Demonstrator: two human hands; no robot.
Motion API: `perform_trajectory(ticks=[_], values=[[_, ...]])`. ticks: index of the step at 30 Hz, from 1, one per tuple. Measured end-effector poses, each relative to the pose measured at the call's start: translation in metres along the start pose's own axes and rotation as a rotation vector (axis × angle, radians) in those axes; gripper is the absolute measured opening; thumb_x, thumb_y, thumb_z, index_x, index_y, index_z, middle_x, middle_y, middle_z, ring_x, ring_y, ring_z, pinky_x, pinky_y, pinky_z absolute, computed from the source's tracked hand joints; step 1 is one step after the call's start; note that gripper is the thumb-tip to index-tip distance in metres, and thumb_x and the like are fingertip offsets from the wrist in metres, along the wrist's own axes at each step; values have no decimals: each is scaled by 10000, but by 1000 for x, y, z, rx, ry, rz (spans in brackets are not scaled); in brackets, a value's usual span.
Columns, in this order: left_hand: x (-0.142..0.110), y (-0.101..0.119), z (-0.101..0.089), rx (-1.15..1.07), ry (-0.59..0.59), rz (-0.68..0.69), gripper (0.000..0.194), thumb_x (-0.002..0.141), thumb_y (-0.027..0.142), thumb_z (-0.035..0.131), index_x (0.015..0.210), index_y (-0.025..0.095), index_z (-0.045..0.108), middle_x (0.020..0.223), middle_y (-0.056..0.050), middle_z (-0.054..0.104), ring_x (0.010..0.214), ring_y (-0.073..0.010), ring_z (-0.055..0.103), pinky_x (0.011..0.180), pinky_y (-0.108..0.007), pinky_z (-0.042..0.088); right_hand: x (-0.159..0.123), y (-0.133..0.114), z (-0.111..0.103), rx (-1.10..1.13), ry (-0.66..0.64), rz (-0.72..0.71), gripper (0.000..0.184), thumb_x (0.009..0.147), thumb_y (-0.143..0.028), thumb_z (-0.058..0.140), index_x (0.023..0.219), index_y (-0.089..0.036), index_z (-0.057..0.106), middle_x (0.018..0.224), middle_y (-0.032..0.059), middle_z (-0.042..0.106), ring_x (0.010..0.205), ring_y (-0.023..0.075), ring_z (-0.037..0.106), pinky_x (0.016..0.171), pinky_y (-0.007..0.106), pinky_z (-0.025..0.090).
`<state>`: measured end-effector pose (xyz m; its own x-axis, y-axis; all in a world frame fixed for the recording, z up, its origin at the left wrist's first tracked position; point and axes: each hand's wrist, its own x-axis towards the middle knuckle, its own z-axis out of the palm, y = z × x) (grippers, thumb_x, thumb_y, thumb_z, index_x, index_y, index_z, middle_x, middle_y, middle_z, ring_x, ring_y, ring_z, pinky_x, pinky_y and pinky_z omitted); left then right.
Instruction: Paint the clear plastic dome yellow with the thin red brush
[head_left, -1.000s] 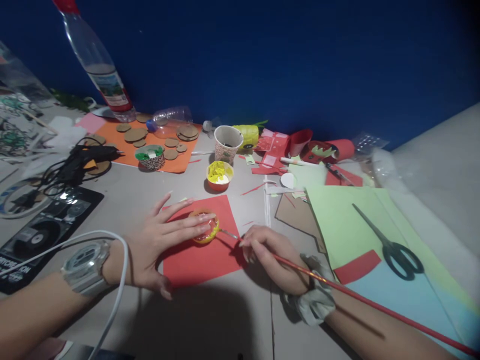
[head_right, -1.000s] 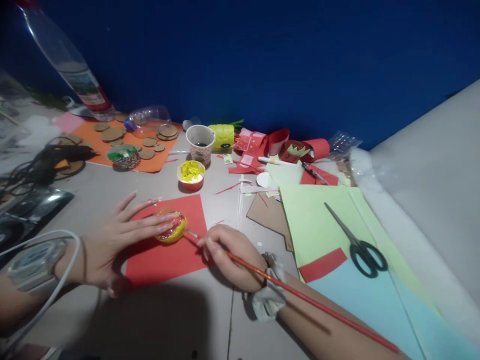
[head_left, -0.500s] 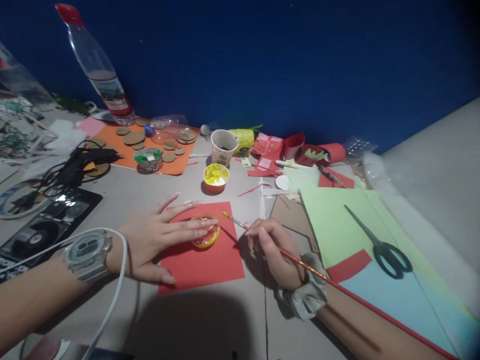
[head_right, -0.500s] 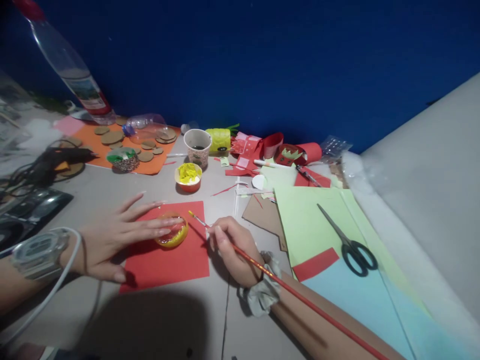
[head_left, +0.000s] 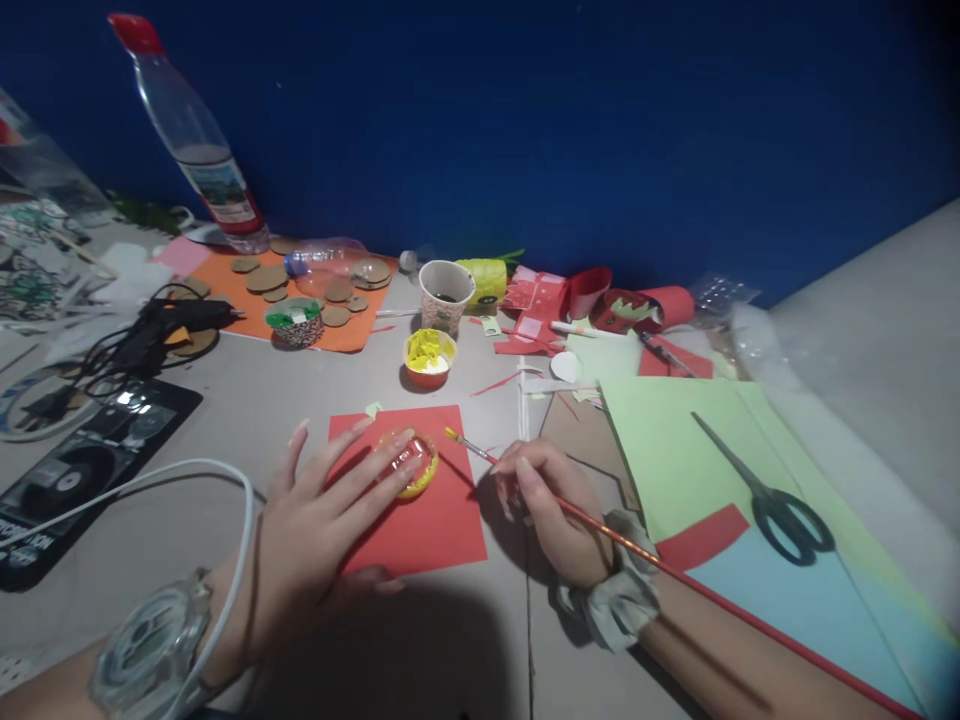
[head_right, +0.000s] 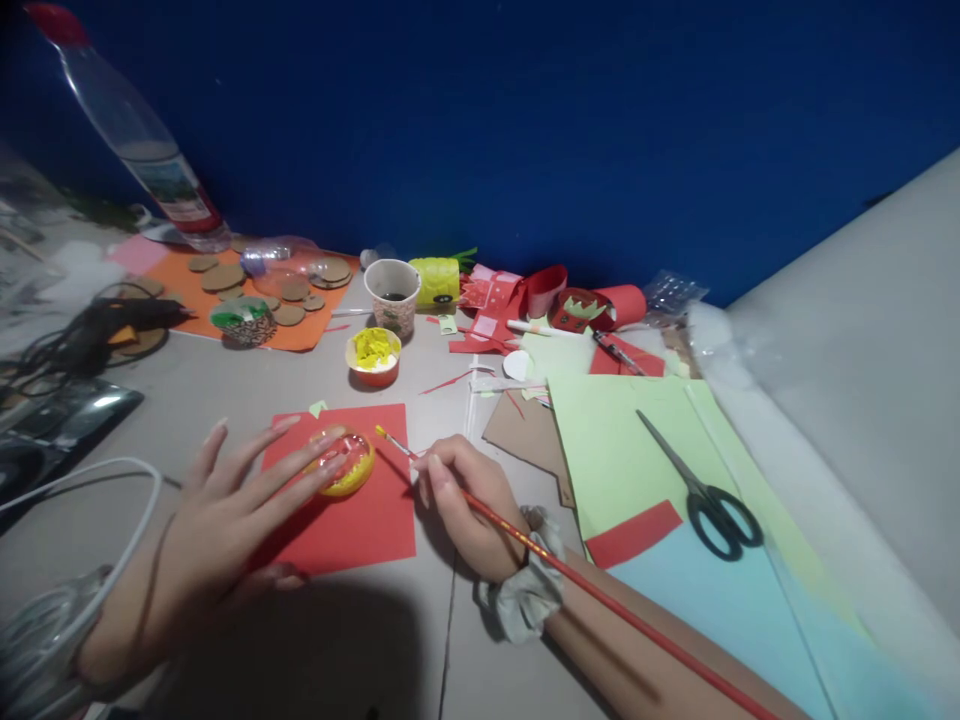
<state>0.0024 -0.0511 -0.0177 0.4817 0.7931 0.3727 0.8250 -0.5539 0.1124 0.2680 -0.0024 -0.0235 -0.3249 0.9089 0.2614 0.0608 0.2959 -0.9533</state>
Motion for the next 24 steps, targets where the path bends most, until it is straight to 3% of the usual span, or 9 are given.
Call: perform_trajectory(ticks=[7, 11, 17, 24], values=[[5, -12, -6, -74, -17, 18, 807, 863, 801, 385, 1541, 373, 292, 1442, -2, 579, 1420, -315, 369, 1234, -481, -47, -1, 1, -3, -54, -71, -61, 165, 1031, -213, 437, 954, -255, 577, 724, -37, 575, 637, 100, 553, 595, 242, 448], [3, -24, -7, -53, -69, 134, 826, 886, 815, 271, 1559, 338, 247, 1482, 6, 535, 1484, -289, 257, 1235, -483, -56, -1, 1, -4, -37, -74, -50, 162, 1027, -207, 436, 946, -247, 570, 735, -25, 585, 647, 108, 579, 574, 241, 456], [10, -48, -10, -124, -100, 257, 727, 940, 745, 283, 1555, 360, 240, 1492, 17, 519, 1500, -264, 266, 1235, -499, -70, -3, -3, 2, 52, -74, -71, 152, 1005, -182, 458, 1107, -261, 540, 722, -30, 610, 597, 109, 607, 543, 237, 494], [17, -67, -16, -127, -233, 378, 789, 898, 761, 394, 1547, 322, 300, 1495, -25, 508, 1503, -280, 277, 1240, -498, -61, 0, -9, 7, 175, -8, 0, 91, 970, -211, 530, 962, -256, 451, 689, -29, 654, 587, 144, 686, 547, 275, 576]])
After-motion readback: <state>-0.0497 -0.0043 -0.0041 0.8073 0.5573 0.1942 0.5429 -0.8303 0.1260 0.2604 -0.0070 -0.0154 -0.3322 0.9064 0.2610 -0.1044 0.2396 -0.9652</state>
